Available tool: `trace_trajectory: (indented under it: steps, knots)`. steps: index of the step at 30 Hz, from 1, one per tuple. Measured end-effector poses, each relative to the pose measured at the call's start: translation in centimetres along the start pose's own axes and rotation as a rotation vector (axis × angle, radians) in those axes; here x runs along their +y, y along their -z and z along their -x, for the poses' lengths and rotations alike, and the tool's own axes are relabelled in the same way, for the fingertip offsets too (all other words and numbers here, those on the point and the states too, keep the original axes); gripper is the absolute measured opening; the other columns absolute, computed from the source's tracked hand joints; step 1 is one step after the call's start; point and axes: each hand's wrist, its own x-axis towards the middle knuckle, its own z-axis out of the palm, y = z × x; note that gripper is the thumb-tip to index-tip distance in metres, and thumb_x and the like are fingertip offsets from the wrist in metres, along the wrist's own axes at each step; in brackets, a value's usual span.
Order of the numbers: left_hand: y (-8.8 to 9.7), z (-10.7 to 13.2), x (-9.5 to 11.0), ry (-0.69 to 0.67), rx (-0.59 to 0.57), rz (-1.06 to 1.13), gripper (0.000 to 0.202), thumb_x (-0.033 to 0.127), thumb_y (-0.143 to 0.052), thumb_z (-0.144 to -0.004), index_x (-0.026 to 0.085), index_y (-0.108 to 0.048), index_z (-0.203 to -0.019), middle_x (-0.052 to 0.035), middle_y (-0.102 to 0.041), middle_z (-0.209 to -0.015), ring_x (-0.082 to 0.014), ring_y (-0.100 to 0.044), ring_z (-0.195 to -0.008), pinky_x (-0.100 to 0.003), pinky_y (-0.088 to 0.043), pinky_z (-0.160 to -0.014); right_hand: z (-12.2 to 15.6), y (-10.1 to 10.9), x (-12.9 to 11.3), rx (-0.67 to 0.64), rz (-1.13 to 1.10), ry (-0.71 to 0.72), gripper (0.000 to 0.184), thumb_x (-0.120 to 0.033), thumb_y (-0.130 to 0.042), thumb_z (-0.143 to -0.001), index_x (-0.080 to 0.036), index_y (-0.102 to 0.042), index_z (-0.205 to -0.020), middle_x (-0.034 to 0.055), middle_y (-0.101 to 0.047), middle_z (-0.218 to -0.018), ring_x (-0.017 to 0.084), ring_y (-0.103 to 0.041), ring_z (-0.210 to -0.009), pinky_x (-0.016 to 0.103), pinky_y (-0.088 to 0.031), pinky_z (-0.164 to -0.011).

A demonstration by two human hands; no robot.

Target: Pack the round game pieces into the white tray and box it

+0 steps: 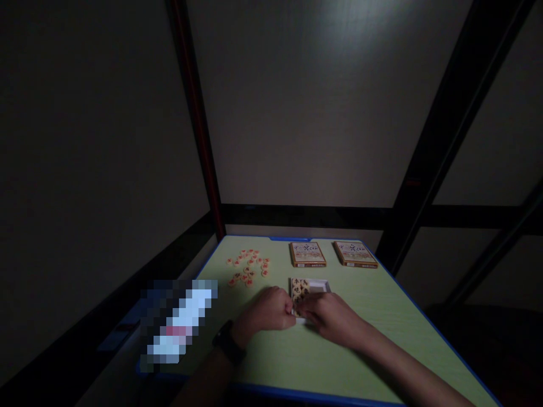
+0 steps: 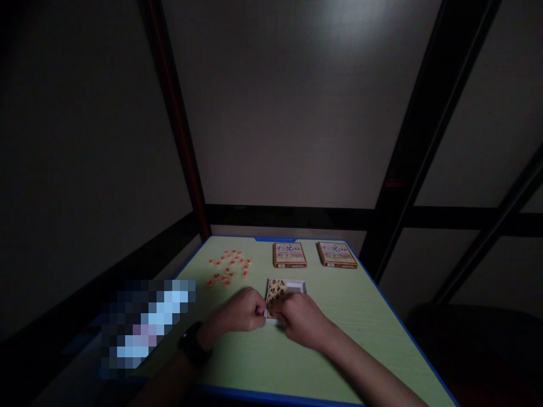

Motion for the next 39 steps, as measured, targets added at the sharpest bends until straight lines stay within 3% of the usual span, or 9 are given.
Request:
trace_trajectory:
  steps: [10, 13, 16, 19, 24, 32, 39]
  knots:
    - [-0.2, 0.0, -0.4, -0.03, 0.011, 0.063, 0.008, 0.018, -0.06, -0.064, 0.016, -0.066, -0.059, 0.0041, -0.056, -0.054, -0.0096, -0.045, -0.054, -0.023, -0.028, -0.053, -0.1, 0.3, -0.2, 0.047, -0.059, 0.022, 0.02, -0.008, -0.055, -0.084, -0.019, -0.07, -0.078, 0.0047, -0.075, -0.081, 0.017, -0.066, -0.076, 0.024, -0.039, -0.067]
    - [0.1, -0.1, -1.2, -0.003, 0.083, 0.016, 0.011, 0.019, -0.06, -0.066, 0.016, -0.064, -0.057, 0.004, -0.054, -0.052, -0.0099, -0.046, -0.054, -0.023, -0.029, -0.053, -0.1, 0.5, -0.1, 0.092, -0.086, 0.006, 0.02, -0.012, -0.055, -0.088, -0.019, -0.071, -0.08, 0.0046, -0.075, -0.081, 0.017, -0.066, -0.076, 0.024, -0.041, -0.067]
    - [1.6, -0.2, -2.6, 0.072, 0.2, -0.108, 0.012, 0.019, -0.059, -0.071, 0.017, -0.066, -0.061, 0.0008, -0.063, -0.062, -0.0131, -0.054, -0.062, -0.024, -0.037, -0.061, -0.1, 0.9, 0.0, 0.141, -0.101, -0.022, 0.023, -0.018, -0.051, -0.093, -0.02, -0.073, -0.088, 0.0049, -0.075, -0.082, 0.017, -0.067, -0.074, 0.024, -0.042, -0.068]
    - [4.1, 0.1, -4.1, 0.189, 0.32, -0.252, 0.018, 0.019, -0.053, -0.081, 0.018, -0.071, -0.077, -0.0059, -0.073, -0.089, -0.0189, -0.063, -0.087, -0.028, -0.044, -0.08, 0.0, 1.1, 0.4, 0.204, -0.06, -0.045, 0.026, -0.02, -0.048, -0.095, -0.019, -0.073, -0.09, 0.0065, -0.075, -0.082, 0.018, -0.068, -0.075, 0.025, -0.045, -0.068]
    - [6.7, 0.5, -5.6, 0.451, 0.269, -0.425, 0.024, 0.027, -0.052, -0.09, 0.018, -0.071, -0.1, -0.0117, -0.07, -0.11, -0.0231, -0.064, -0.102, -0.031, -0.048, -0.087, -0.1, 0.8, 1.1, 0.266, 0.022, -0.032, 0.027, -0.015, -0.047, -0.093, -0.018, -0.073, -0.101, 0.009, -0.076, -0.093, 0.02, -0.069, -0.083, 0.027, -0.048, -0.074]
    - [6.0, -0.4, -5.4, 0.422, 0.178, -0.476, 0.027, 0.035, -0.056, -0.09, 0.019, -0.072, -0.104, -0.0137, -0.069, -0.109, -0.0262, -0.066, -0.102, -0.035, -0.05, -0.088, -0.2, 0.8, 0.9, 0.185, 0.098, -0.068, 0.028, -0.01, -0.05, -0.087, -0.018, -0.073, -0.101, 0.0087, -0.075, -0.087, 0.019, -0.068, -0.078, 0.026, -0.045, -0.07]
    - [5.1, -1.0, -5.1, 0.408, 0.228, -0.528, 0.029, 0.036, -0.056, -0.09, 0.018, -0.071, -0.105, -0.0142, -0.072, -0.104, -0.0271, -0.066, -0.103, -0.035, -0.05, -0.089, -0.2, 0.7, 1.1, 0.201, 0.112, -0.045, 0.027, -0.011, -0.049, -0.089, -0.017, -0.072, -0.101, 0.009, -0.074, -0.086, 0.02, -0.067, -0.078, 0.027, -0.044, -0.07]
